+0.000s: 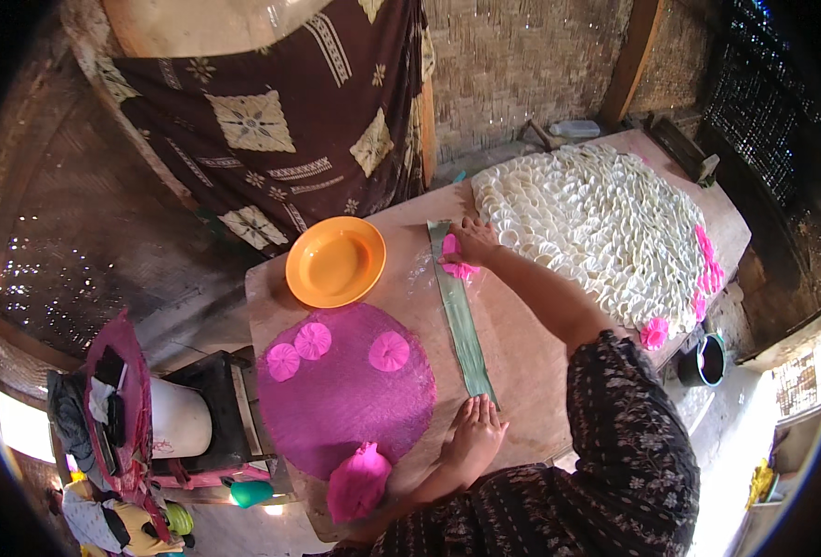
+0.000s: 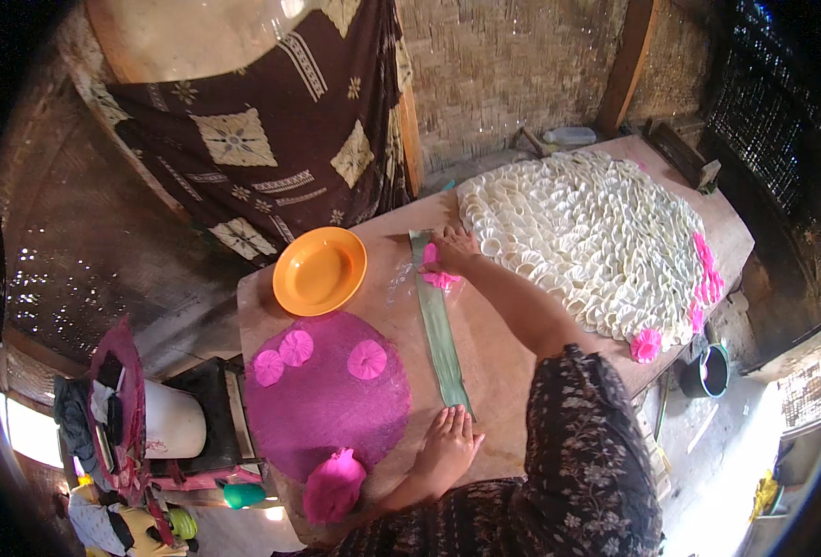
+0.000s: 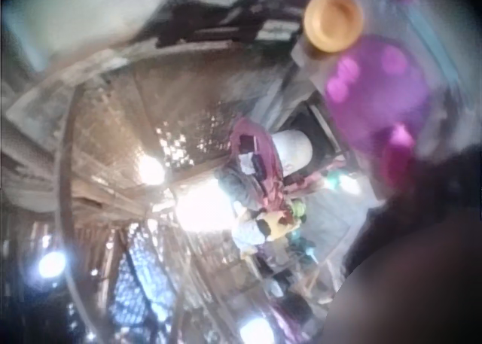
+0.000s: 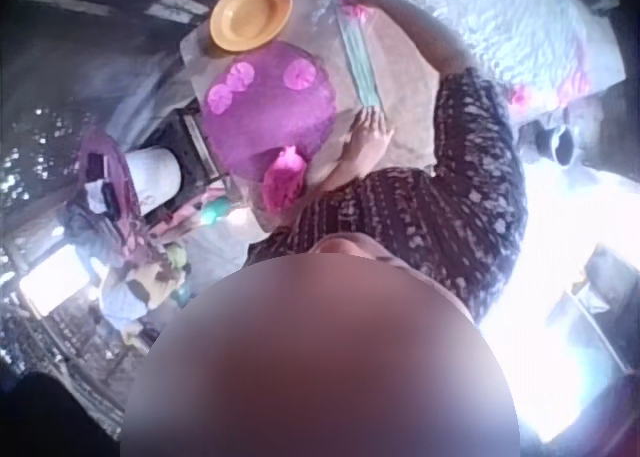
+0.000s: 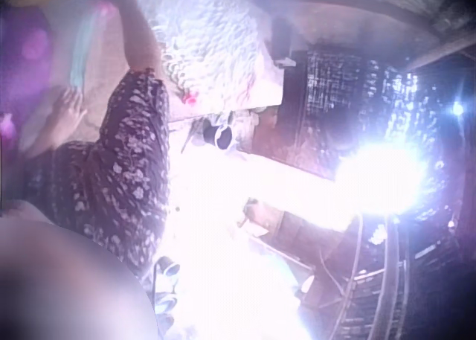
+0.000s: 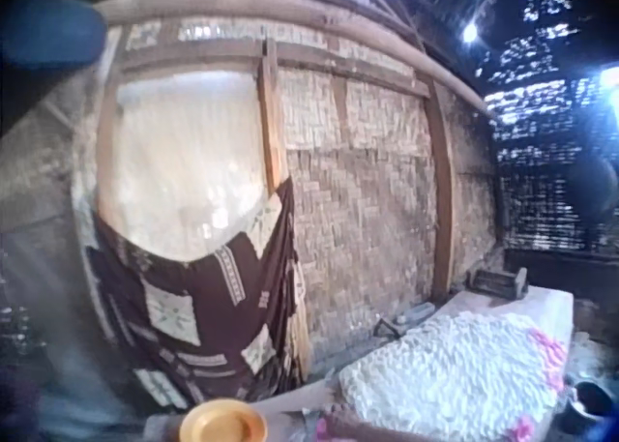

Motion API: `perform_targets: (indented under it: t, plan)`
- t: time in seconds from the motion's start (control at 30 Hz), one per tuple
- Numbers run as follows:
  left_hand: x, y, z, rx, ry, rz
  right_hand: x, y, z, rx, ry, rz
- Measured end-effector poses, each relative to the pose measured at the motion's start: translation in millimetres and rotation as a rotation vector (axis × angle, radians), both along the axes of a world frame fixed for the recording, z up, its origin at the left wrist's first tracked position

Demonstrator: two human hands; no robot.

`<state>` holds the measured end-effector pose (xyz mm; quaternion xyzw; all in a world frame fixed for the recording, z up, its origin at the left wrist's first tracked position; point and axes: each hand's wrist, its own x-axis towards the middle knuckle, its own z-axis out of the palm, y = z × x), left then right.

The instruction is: The person repeatedly pinches and shapes small pieces of pink clay into flower-like forms using a clear plastic mold on a wooden table. The person places the finished pink flowers onto a large white textured mat. The person also handles a green leaf and a yellow bowl on the table.

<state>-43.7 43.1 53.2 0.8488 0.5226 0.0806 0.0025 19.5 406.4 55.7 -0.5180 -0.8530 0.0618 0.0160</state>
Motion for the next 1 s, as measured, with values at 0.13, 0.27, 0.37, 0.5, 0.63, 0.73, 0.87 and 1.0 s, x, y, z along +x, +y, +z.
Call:
perform_targets:
  t: [0.13, 0.27, 0.37, 0.5, 0.63, 0.73, 0.87, 1.0]
  plan:
    - [-7, 20, 26, -0.444, -0.104, 0.061, -8, -20, 21, 0.070, 0.069, -0.014]
    - [-49, 53, 38, -0.149, -1.041, 0.393, 17, -95, 55, -0.124, 0.209, 0.084]
    - [-71, 78, 30, 0.303, -1.255, 0.544, 65, -161, 67, -0.696, 0.676, 0.236]
    - [-82, 80, 23, -0.671, -1.399, 0.264, 104, -214, 62, -0.592, 0.728, -0.008]
    - [-67, 55, 32, -0.557, -0.630, 0.227, 139, -227, 76, -0.057, 0.525, -0.327]
    - [-45, 44, 43, -0.048, -0.989, 0.224, 142, -245, 87, -0.068, 0.819, -0.291]
    - [-29, 34, 57, -1.022, -2.321, 0.125, 97, -279, 81, -0.400, 1.466, -0.045]
    - [-22, 18, 55, -0.736, -2.022, 0.229, 70, -296, 72, -0.282, 1.268, -0.145]
